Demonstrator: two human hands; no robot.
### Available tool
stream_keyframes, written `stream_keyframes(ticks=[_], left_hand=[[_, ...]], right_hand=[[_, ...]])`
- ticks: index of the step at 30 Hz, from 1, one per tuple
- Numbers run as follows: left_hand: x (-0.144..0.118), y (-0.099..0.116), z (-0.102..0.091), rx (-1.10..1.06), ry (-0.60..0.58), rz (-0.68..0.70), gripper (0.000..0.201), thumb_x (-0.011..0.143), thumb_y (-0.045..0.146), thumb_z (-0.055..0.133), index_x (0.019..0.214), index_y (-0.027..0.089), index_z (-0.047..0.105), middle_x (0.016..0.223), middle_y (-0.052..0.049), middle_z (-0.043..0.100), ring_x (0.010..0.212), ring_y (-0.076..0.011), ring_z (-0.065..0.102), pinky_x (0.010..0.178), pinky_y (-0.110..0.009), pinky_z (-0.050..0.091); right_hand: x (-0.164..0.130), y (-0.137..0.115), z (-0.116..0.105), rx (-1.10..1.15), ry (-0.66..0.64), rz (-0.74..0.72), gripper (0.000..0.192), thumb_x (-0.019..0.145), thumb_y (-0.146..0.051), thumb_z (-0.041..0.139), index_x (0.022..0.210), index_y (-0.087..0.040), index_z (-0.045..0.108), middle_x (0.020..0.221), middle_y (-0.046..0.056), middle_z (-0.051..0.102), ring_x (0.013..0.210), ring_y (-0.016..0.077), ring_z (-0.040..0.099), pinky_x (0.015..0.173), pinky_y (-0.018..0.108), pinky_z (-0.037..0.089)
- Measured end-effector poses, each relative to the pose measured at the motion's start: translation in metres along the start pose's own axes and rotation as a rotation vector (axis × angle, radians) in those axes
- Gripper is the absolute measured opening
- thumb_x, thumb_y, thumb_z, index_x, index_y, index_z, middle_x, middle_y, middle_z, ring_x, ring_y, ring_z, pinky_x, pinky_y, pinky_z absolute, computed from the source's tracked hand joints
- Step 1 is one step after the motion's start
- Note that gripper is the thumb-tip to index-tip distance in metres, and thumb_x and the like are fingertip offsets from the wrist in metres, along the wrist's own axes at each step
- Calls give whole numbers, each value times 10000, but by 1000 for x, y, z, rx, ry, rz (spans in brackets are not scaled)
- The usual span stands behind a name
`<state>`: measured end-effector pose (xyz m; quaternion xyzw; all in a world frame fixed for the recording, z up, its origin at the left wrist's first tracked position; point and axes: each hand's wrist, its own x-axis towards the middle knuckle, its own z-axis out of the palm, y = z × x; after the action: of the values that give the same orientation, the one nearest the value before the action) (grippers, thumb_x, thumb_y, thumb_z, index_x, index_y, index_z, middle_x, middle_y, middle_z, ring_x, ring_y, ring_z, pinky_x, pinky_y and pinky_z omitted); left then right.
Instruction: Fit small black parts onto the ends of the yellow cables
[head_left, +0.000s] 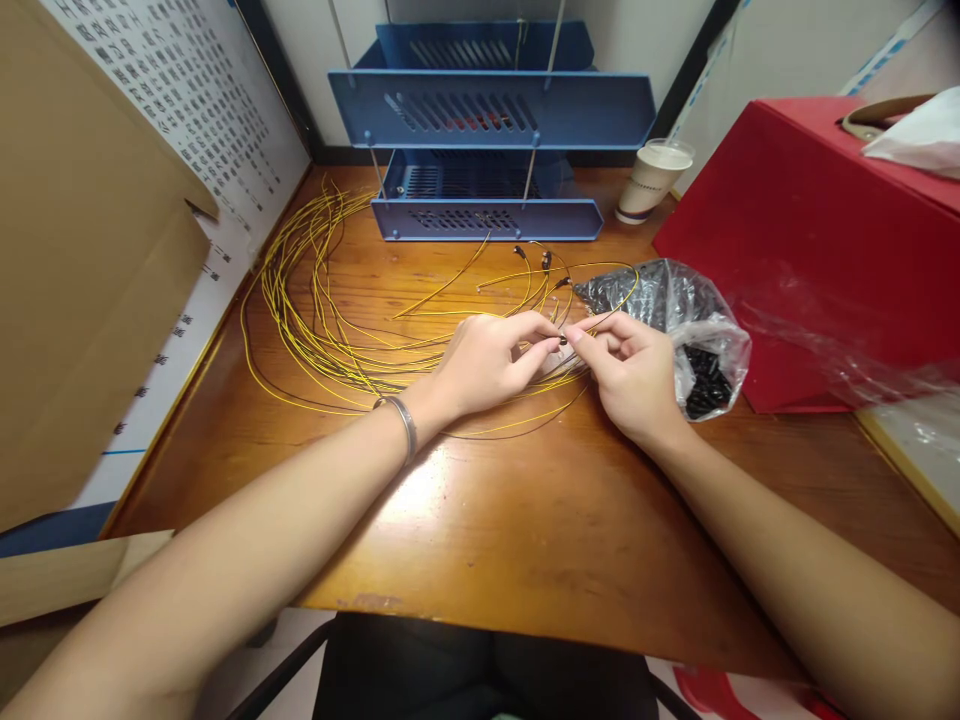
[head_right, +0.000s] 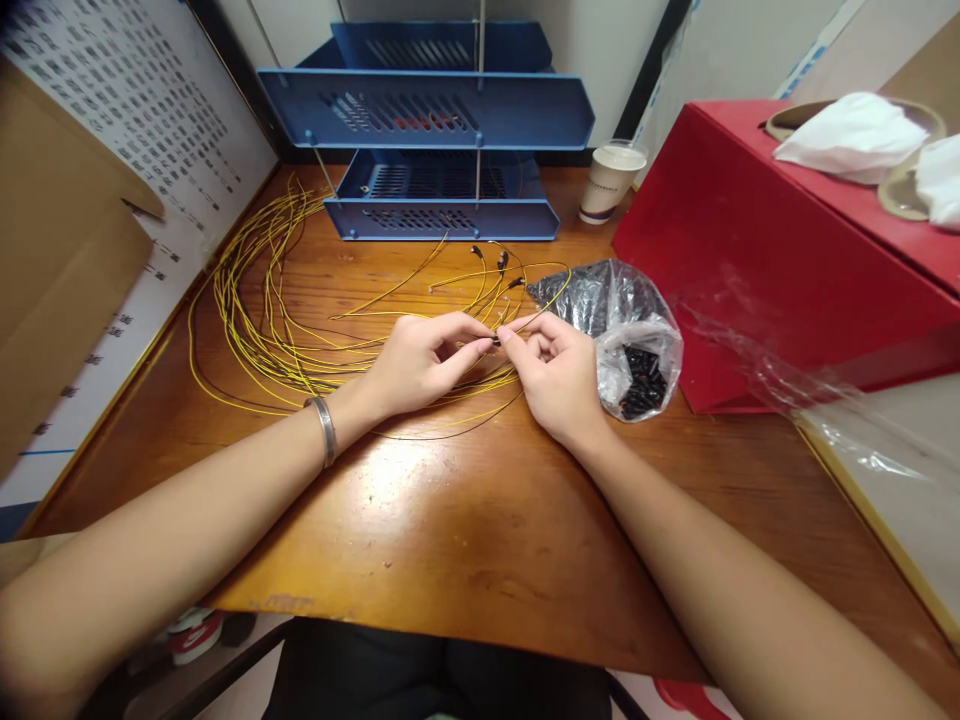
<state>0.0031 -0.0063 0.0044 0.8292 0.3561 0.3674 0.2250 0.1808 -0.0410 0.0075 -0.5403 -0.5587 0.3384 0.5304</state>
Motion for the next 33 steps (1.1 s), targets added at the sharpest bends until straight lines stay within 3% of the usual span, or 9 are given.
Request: stream_keyframes(ticks=[8,20,28,33], left_hand=[[-1,0,1,6,12,-5,212,945,331,605,971,192,763,835,-12,796,636,-115,678,627,-226,457],[-1,0,0,4,14,-14,207,949,328,605,976,193,760,808,-4,786,618,-111,661,621,-223,453],[-1,0,0,-3,7,-13,198,948,319,605,982,197,757,804,-2,782,627,-114,669,619,-223,460],[-1,-1,0,0,10,-19,209,949,334,606,980,194,757,816,-7,785,644,-119,679,629,-225,468]], right_hand=[[0,1,0,-35,-8,-28,168,802,-335,766,784,-182,700,499,-57,469,458,67,333,463,249,241],[0,2,0,30,3,13,193,815,-363,755,791,-199,655,468,-81,400,438,64,277,453,258,191],[0,1,0,-8,7,-7,197,799,-360,771,744,-197,675,516,-44,493,463,74,352,459,254,246],[1,1,1,1,-1,8,197,812,-364,765,768,-200,664,489,-65,433,452,71,311,461,258,227]])
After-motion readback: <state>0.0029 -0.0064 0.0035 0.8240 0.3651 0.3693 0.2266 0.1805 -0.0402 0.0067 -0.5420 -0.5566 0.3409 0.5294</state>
